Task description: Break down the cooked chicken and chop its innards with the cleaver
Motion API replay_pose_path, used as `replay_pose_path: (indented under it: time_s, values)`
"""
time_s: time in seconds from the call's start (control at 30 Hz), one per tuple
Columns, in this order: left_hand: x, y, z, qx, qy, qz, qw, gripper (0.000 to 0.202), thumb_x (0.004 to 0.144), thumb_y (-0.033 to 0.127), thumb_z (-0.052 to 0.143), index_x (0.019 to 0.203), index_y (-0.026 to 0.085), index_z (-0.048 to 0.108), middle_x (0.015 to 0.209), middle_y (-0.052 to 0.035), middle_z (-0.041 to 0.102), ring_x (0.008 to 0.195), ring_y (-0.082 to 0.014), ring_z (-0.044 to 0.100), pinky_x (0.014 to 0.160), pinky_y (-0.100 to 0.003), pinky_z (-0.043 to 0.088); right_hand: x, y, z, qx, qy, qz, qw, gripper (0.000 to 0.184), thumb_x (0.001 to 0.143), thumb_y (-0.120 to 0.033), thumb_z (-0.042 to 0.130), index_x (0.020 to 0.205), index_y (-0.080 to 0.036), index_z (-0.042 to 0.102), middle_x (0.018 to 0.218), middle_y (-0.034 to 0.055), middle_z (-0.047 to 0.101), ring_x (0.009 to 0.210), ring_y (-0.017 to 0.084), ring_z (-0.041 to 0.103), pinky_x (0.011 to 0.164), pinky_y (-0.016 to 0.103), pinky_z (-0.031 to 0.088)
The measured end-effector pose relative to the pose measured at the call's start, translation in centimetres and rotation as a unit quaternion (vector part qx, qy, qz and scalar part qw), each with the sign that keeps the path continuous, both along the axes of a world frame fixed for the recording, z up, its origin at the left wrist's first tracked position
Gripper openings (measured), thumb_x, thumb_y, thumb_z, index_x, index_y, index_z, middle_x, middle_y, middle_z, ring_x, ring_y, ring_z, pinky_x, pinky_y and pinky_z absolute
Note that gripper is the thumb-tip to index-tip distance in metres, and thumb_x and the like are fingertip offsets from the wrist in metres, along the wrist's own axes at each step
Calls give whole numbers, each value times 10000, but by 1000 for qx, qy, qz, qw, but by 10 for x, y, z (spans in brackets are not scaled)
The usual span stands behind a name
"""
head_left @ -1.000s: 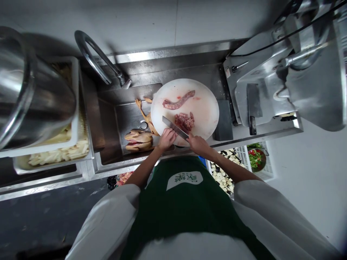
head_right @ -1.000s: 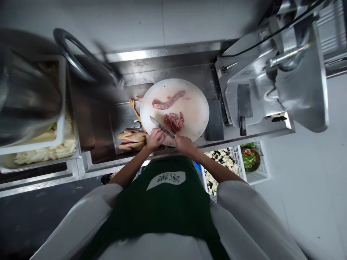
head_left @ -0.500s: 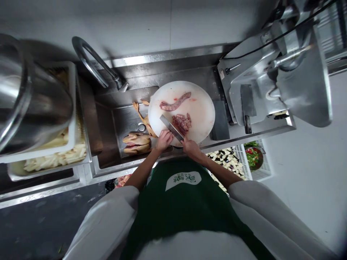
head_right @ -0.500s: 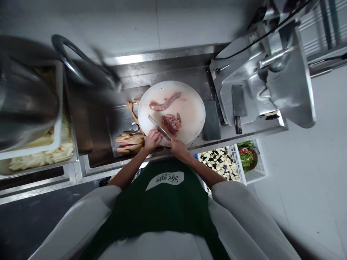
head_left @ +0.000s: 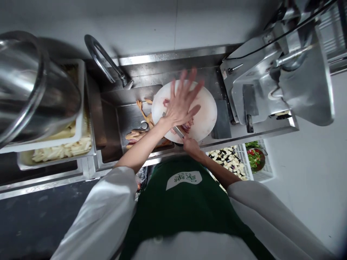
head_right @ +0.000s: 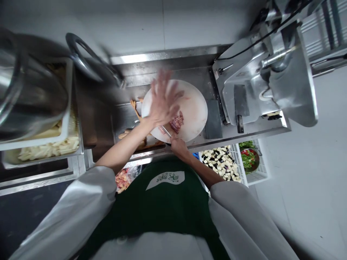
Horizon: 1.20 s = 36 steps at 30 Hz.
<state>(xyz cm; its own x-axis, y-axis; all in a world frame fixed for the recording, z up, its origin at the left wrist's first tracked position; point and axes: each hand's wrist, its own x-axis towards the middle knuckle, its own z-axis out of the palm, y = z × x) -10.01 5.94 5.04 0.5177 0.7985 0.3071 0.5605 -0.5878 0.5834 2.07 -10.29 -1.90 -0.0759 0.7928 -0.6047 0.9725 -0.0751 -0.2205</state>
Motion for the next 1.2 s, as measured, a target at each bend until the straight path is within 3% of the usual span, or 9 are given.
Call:
replay_pose_path:
  time_s: [0.1,0.3,0.4,0.53,0.67,0.83,1.03,1.13,1.2]
  values:
    - [4,1,-6,24,84,-113,990,620,1025,440,546,1574,190,401,1686,-146,303,1588,-376,212,1245,-737,132,-2,3,5,-4,-3,6,1000,399,1088,-227,291,1419,-66,447,1168,224,717,1123,290,708,946,358,529]
    - [-8,11,22,127,43,-66,989,717,1037,480,517,1643,208,246,1739,-118,127,1621,-355,43,1266,-709,50,2,8,10,2,13,-5,1000,392,1103,-275,284,1387,-77,468,1131,209,719,1105,298,711,940,373,532]
    - [-6,14,3,45,88,-115,989,658,1042,439,511,1598,133,339,1689,-200,268,1599,-376,171,1240,-741,103,3,10,10,-4,13,-2,1000,413,1112,-312,303,1425,-85,446,1155,213,712,1127,292,705,943,355,528]
    - [-1,25,-24,79,52,-106,990,702,1034,479,529,1636,219,277,1731,-122,181,1617,-360,72,1253,-720,44,1,10,12,-3,6,10,1000,413,1107,-280,276,1415,-75,460,1142,215,718,1120,299,708,940,371,535]
    - [1,20,-32,33,63,-123,990,631,1037,468,526,1592,206,377,1697,-141,283,1604,-350,160,1250,-708,141,-3,8,14,-9,-10,23,1000,415,1086,-210,265,1426,-68,453,1150,221,717,1111,296,712,929,381,551]
    - [0,13,-10,61,31,-102,992,713,1046,468,506,1660,263,207,1745,-102,131,1623,-342,15,1243,-732,19,-5,8,10,-12,-14,43,999,442,1059,-146,284,1464,-65,441,1167,227,717,1129,288,709,953,374,553]
    - [-3,3,-11,28,67,-138,988,593,1060,495,435,1565,184,421,1669,-166,332,1585,-378,207,1220,-753,149,-9,3,3,-26,-9,37,999,489,1038,-99,303,1514,-33,393,1147,231,727,1114,312,716,956,410,546]
    - [-17,18,13,88,24,-72,993,599,1078,458,395,1622,222,318,1680,-124,319,1600,-330,175,1259,-716,50,-8,5,5,-33,5,25,999,513,1039,-105,304,1547,-53,356,1161,222,727,1127,304,710,961,398,535]
    - [-33,24,31,125,-47,-19,991,573,1075,495,384,1593,253,354,1635,-97,397,1592,-275,217,1297,-611,136,-5,7,9,-38,12,19,999,511,1043,-127,309,1549,-65,348,1170,218,725,1124,303,710,950,385,532]
